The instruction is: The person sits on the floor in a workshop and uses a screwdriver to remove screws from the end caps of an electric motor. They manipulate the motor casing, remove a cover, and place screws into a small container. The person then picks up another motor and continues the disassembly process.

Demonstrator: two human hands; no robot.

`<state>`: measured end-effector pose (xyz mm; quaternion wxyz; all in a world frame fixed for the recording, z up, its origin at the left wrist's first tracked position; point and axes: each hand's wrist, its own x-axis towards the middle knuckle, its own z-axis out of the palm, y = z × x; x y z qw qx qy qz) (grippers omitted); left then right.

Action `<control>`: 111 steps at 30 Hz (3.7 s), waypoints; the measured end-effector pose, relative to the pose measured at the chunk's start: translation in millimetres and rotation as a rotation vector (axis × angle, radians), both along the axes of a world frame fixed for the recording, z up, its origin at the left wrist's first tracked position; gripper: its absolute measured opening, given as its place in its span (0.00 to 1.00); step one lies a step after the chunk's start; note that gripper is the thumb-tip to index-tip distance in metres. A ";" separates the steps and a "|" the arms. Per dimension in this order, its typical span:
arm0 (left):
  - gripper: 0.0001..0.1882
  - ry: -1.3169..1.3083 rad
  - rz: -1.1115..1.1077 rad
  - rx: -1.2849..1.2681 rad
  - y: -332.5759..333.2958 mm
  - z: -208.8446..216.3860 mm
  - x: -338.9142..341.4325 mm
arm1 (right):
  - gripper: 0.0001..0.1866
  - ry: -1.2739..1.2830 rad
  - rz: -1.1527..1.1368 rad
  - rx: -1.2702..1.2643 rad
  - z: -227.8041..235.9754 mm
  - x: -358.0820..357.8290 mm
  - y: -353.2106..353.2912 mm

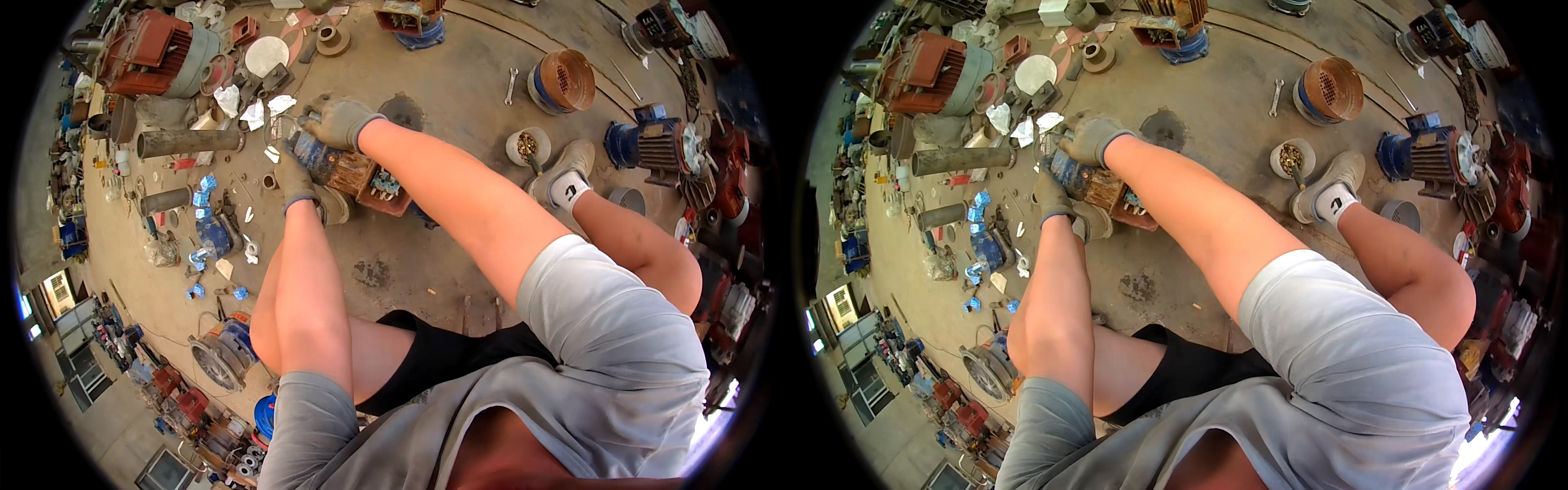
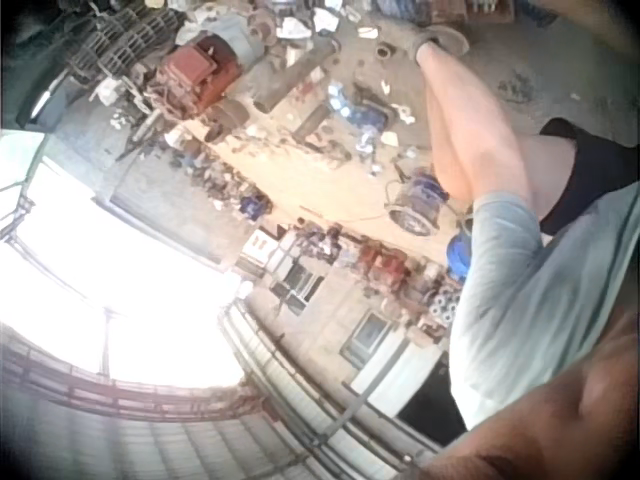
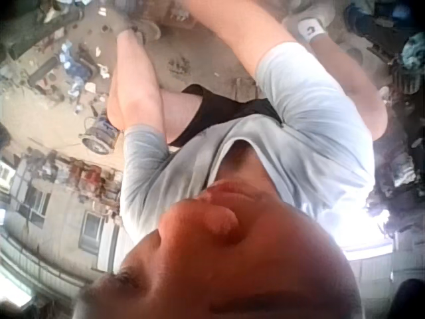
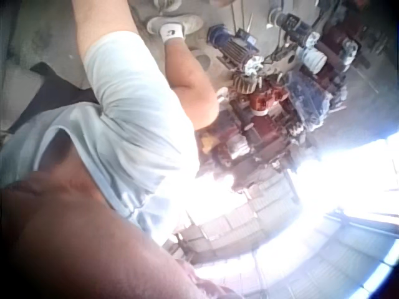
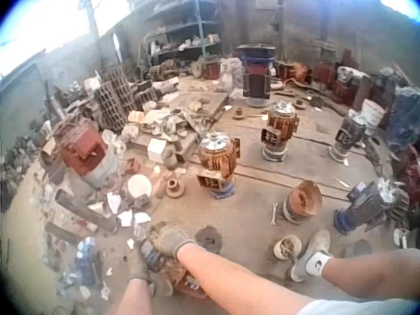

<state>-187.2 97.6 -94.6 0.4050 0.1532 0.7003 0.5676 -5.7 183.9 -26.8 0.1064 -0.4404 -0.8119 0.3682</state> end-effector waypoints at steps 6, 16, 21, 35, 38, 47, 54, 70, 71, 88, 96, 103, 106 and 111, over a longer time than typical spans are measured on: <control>0.48 0.412 -0.115 -0.525 15.7 -37.2 -41.2 | 0.37 -0.098 0.067 -0.073 -38.0 -44.2 22.7; 0.45 0.751 -0.570 -0.499 112.3 -115.7 -38.5 | 0.43 0.060 -0.234 -0.220 -128.9 6.7 65.6; 0.32 0.981 -0.809 -0.617 109.5 -122.5 -78.7 | 0.54 0.598 -0.566 -0.430 -97.6 140.2 -23.7; 0.55 1.564 -0.761 -0.290 -4.2 14.3 115.4 | 0.19 0.661 -1.405 -0.986 -140.7 112.0 -212.1; 0.68 1.437 -1.035 -0.594 -6.4 69.5 151.3 | 0.15 0.741 -1.407 -0.998 -148.1 121.4 -204.0; 0.70 1.280 -1.128 -0.763 -44.0 65.0 173.2 | 0.13 0.688 -1.355 -1.078 -114.5 168.2 -252.1; 0.66 1.186 -1.249 -0.884 -129.2 102.7 215.8 | 0.12 0.767 -1.392 -1.094 -126.4 224.9 -327.5; 0.66 1.217 -0.948 -0.513 -126.6 30.2 138.2 | 0.15 0.610 -1.280 -0.835 -8.8 182.4 -297.3; 0.66 1.090 -0.904 -0.516 -121.1 39.8 133.5 | 0.16 0.657 -1.219 -0.828 -3.8 185.9 -298.9; 0.31 -0.407 -0.176 0.136 -121.0 -43.9 -111.0 | 0.19 0.284 -0.009 -0.136 164.7 -32.9 -181.3; 0.28 -0.562 0.005 0.117 -132.9 -55.7 -126.4 | 0.44 -0.124 0.061 0.426 122.7 -111.8 -140.0; 0.25 -0.558 0.062 0.117 -133.4 -49.0 -136.5 | 0.46 -0.179 0.306 0.506 121.1 -156.1 -120.3; 0.24 -0.571 0.088 0.123 -136.5 -48.2 -138.2 | 0.47 -0.267 0.550 0.541 119.9 -176.3 -124.6; 0.22 -0.601 0.144 0.127 -144.8 -57.0 -134.1 | 0.46 -0.299 0.789 0.552 121.4 -178.3 -158.5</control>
